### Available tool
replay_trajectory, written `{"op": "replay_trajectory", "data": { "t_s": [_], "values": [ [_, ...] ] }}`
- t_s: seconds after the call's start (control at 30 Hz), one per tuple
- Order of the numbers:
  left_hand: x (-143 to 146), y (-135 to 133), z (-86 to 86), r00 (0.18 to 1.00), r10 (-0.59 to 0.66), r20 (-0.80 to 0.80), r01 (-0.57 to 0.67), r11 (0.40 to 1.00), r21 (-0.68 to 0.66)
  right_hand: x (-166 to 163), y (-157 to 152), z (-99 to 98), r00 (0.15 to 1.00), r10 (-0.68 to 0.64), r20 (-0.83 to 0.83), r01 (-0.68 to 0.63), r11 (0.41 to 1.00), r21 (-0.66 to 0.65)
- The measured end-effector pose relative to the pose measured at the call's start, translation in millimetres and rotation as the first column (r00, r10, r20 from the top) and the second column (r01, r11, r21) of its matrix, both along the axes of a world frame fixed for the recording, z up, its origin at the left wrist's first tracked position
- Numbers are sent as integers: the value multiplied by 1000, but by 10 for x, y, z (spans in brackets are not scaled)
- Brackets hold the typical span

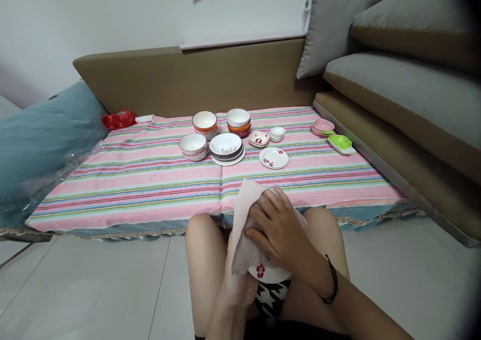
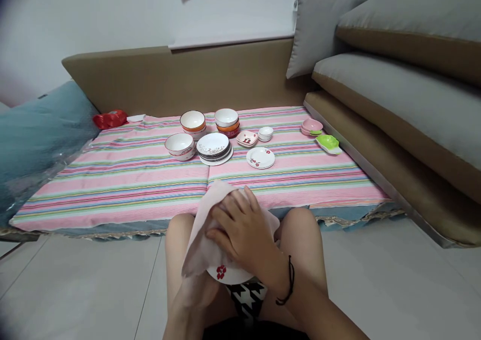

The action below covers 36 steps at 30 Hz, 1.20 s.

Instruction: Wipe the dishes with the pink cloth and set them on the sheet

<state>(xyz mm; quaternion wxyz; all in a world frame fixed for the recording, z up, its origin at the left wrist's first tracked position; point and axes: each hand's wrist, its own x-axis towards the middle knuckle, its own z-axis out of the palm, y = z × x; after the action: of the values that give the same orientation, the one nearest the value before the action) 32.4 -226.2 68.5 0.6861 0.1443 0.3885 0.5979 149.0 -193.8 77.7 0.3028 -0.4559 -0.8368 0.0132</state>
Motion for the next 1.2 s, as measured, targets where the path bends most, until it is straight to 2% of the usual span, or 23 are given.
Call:
{"op": "replay_trajectory", "data": {
  "t_s": [0.1,0.2,0.3,0.37,0.43,0.53,0.63,0.7,0.8,1.03,1.13,1.2],
  "values": [
    [29,-8,-1,986,-125,108,138,984,-114,9,104,-49,990,-112,-87,115,993,26],
    [40,4,70,976,-162,145,181,974,-134,43,141,-122,956,-210,-206,207,978,-39],
    [39,17,135,993,-90,81,101,986,-136,53,105,-194,872,-321,-369,246,940,-236],
    [40,29,157,999,21,29,-18,997,-79,23,48,-248,763,-393,-513,192,896,-402],
    [48,45,157,991,134,21,-134,991,2,-46,-29,-315,629,-436,-644,85,862,-501],
    [77,63,124,980,178,88,-179,984,-5,-200,-167,-436,482,-455,-749,6,856,-516],
    [99,55,75,977,147,155,-136,988,-75,-330,-287,-547,398,-495,-773,68,856,-513],
    [88,35,39,972,154,179,-141,986,-86,-348,-321,-589,371,-504,-780,118,859,-499],
    [33,-12,9,970,137,200,-127,990,-62,-248,-282,-575,410,-473,-779,115,875,-471],
    [-81,-74,156,1000,-24,4,23,992,128,193,-75,-307,726,-293,-623,-21,895,-445],
    [-141,-32,150,993,-115,-26,115,993,16,286,-46,-208,784,-247,-569,-27,903,-430],
    [-176,15,129,988,-146,-58,144,989,-35,304,-40,-174,776,-261,-574,-32,893,-449]
  ]
}}
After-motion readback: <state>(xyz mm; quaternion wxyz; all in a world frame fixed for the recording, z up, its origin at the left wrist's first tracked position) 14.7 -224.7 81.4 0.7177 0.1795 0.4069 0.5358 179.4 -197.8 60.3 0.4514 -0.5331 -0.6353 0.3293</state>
